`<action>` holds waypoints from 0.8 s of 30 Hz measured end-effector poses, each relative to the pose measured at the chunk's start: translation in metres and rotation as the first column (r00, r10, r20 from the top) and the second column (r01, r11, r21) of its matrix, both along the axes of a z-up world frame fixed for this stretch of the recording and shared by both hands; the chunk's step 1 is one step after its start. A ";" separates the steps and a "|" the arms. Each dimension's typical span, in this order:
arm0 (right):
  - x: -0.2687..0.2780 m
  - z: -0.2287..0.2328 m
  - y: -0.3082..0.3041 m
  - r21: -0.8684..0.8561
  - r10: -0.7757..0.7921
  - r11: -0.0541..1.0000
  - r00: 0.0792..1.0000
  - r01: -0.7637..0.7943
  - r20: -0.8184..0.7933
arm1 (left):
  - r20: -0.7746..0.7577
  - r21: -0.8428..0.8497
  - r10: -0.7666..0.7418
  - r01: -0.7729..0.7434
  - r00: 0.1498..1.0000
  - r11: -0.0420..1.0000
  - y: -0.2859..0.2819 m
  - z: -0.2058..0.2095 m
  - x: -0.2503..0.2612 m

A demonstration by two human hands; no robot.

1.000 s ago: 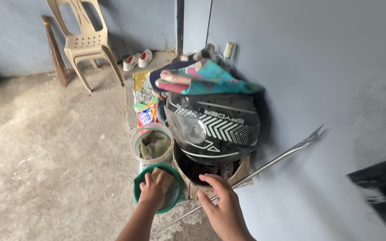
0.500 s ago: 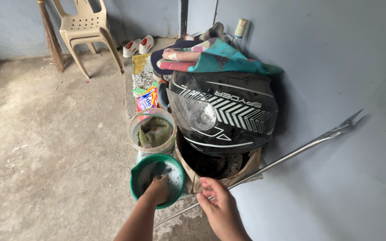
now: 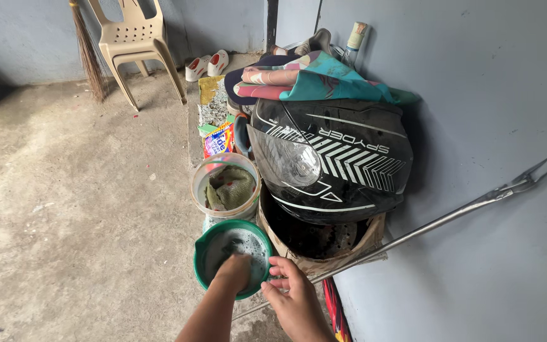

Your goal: The person sands the black metal frame of a window using a sanding block, moving it back and forth along the vertical and horizontal bars of the grate.

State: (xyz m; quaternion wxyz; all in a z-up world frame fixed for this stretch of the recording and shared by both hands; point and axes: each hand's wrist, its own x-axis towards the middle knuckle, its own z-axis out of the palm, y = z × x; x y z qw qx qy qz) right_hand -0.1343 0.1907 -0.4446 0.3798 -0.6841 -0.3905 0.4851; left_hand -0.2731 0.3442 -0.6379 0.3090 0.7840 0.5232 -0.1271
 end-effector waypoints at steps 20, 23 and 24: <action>0.004 0.098 -0.008 0.071 -0.025 0.997 0.999 0.023 0.030 | 0.475 -0.780 0.880 -0.473 -0.023 0.409 -0.003 0.203 -0.016; 0.004 0.112 -0.012 0.036 0.001 0.999 0.999 -0.003 0.033 | 0.512 -0.775 0.859 -0.423 0.015 0.469 -0.013 0.262 -0.017; 0.005 0.116 -0.013 0.023 0.012 1.000 0.999 -0.013 0.035 | 0.516 -0.782 0.856 -0.394 0.028 0.484 -0.016 0.283 -0.019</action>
